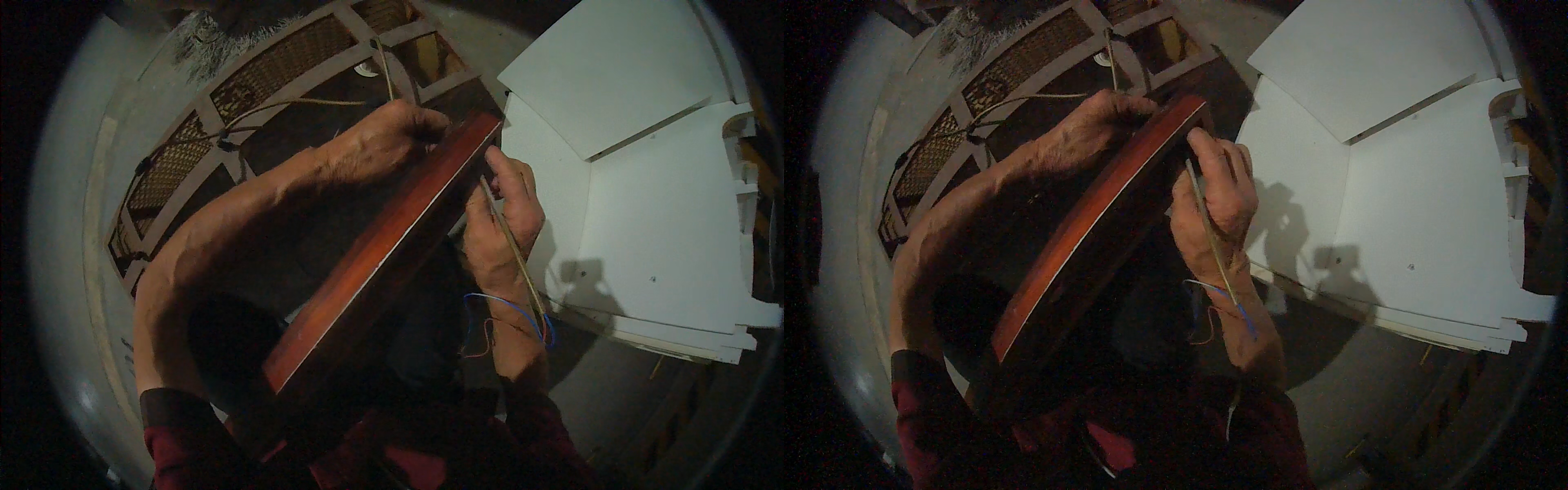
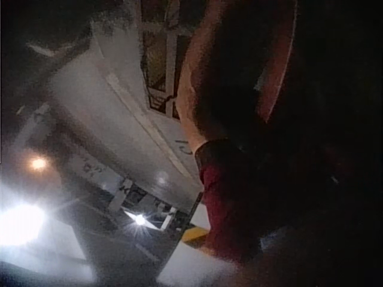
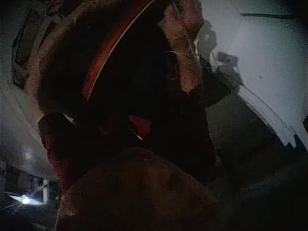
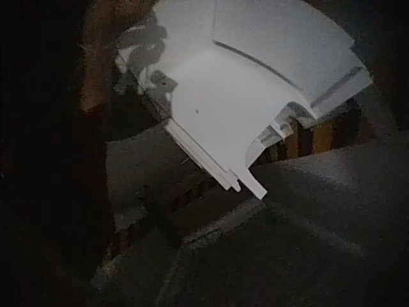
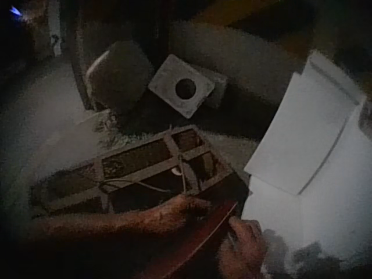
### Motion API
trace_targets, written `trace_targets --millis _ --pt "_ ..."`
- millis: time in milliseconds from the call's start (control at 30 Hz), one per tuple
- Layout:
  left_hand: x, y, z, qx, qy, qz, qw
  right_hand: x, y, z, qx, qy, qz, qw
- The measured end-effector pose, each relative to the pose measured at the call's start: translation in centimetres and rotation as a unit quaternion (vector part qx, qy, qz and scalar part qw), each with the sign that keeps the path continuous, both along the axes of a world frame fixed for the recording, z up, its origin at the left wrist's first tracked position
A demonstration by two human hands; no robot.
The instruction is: The person sits on the floor and assembles a wooden frame by inserting wires through holes in the frame and securing them. They handle the frame and wires with their hands, adjusting and positioning components throughout the process.
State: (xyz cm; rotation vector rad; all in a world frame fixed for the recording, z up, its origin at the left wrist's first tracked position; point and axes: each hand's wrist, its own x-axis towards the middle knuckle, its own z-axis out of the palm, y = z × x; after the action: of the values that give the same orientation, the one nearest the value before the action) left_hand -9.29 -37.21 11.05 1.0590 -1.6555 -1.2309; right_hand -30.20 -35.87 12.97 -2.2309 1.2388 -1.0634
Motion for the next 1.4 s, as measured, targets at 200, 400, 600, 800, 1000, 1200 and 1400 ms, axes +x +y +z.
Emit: trace_targets --millis 200,400,600,800,1000,1200,1400 --pt "0.2 0.2 0.7 0.022 -0.009 -0.002 1.0 0.5 -0.3 0.8 -0.006 0.012 0.013 1.0" --pt "-0.2 0.1 1.1 0.054 0.004 0.004 0.999 1.3 0.3 1.6 0.001 0.032 -0.031 0.999" --pt "0.0 0.3 0.7 0.004 0.019 0.016 1.0 1.8 0.1 1.3 -0.004 -0.002 -0.025 1.0" --pt "-0.2 0.0 0.5 0.02 0.006 0.004 1.0 1.2 -0.1 1.0 0.114 -0.087 0.007 0.99" --pt "0.0 -0.1 0.9 0.012 0.01 -0.004 1.0 -0.5 -0.3 2.4 0.177 -0.081 0.083 0.977" --pt "0.0 -0.4 0.8 -0.014 -0.013 -0.036 0.999 -4.9 0.2 6.4 0.209 0.088 0.201 0.953" --pt "-0.1 -0.5 0.6 -0.047 -0.019 -0.034 0.998 -11.4 5.5 7.8 0.371 -0.023 0.027 0.928"
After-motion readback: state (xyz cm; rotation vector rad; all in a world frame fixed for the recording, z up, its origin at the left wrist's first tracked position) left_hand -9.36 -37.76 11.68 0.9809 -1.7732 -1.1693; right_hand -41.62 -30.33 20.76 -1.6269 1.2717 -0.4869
